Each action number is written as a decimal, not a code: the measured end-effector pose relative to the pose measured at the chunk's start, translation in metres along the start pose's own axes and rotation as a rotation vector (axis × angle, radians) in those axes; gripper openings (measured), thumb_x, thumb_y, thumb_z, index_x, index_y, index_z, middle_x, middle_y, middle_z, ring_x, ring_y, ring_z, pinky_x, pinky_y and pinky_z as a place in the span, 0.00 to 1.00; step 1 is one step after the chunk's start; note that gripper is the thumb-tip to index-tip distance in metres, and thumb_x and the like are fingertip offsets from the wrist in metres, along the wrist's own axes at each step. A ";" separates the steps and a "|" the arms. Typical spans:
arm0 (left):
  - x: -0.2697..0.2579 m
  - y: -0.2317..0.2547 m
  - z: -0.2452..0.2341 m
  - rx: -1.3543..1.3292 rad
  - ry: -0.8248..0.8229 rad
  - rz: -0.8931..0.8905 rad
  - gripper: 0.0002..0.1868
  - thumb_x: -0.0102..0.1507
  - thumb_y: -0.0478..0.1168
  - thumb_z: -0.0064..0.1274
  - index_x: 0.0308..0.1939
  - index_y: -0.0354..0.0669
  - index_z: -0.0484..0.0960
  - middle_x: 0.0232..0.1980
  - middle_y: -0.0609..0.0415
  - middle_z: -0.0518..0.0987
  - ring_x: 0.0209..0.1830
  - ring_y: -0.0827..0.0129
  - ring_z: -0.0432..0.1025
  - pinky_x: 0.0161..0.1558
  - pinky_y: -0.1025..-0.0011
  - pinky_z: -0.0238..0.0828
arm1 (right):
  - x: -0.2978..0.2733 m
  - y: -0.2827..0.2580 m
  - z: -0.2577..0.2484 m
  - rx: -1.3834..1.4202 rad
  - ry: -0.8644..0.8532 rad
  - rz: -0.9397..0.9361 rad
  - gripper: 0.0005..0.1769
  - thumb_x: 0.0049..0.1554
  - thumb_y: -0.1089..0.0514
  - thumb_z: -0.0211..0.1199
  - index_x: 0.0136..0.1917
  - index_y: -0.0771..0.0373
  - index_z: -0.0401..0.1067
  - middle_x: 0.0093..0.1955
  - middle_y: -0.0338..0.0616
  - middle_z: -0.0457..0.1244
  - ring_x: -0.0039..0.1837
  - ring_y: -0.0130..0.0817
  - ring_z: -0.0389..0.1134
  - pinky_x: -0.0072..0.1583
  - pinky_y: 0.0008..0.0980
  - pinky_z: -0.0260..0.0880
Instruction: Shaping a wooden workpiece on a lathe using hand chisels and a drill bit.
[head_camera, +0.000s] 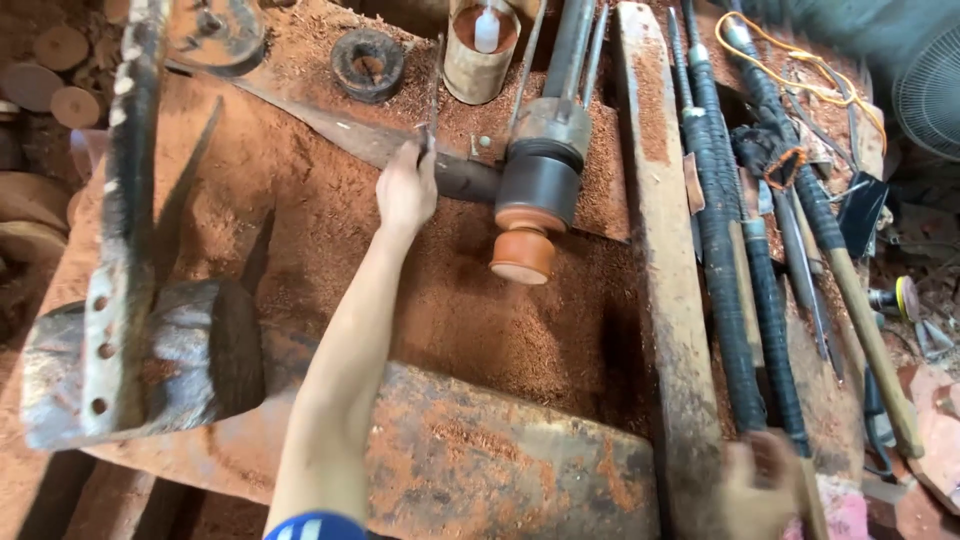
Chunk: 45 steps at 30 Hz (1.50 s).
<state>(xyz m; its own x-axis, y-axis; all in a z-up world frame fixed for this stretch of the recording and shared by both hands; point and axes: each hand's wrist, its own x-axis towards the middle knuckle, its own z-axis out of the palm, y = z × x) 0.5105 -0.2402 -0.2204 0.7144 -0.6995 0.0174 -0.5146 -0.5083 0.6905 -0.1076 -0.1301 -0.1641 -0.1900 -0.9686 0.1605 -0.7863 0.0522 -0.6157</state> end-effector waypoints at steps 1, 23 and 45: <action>-0.024 0.005 -0.021 -0.082 0.103 0.207 0.13 0.73 0.46 0.48 0.53 0.41 0.80 0.33 0.51 0.79 0.25 0.65 0.73 0.30 0.62 0.70 | -0.028 -0.036 0.010 0.080 -0.088 -0.141 0.19 0.61 0.61 0.65 0.64 0.64 0.68 0.61 0.47 0.65 0.62 0.37 0.68 0.63 0.37 0.71; -0.438 -0.039 -0.111 -0.781 -0.554 -0.332 0.21 0.68 0.45 0.50 0.60 0.35 0.79 0.43 0.46 0.87 0.38 0.65 0.83 0.42 0.67 0.82 | -0.241 -0.087 0.044 1.095 -0.987 0.381 0.29 0.64 0.60 0.50 0.77 0.68 0.59 0.30 0.38 0.57 0.31 0.23 0.53 0.35 0.24 0.51; -0.436 0.061 -0.124 -1.397 -0.489 0.135 0.23 0.75 0.38 0.42 0.73 0.32 0.64 0.42 0.47 0.82 0.38 0.67 0.80 0.41 0.70 0.85 | -0.296 -0.052 0.002 1.299 -0.917 -0.155 0.27 0.71 0.51 0.52 0.77 0.67 0.57 0.45 0.51 0.65 0.45 0.41 0.65 0.51 0.43 0.70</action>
<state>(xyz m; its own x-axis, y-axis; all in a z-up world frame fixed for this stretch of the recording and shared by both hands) 0.2266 0.0957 -0.0959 0.3274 -0.9403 0.0934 0.4999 0.2562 0.8273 -0.0089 0.1535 -0.1810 0.6189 -0.7815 0.0788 0.3389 0.1752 -0.9243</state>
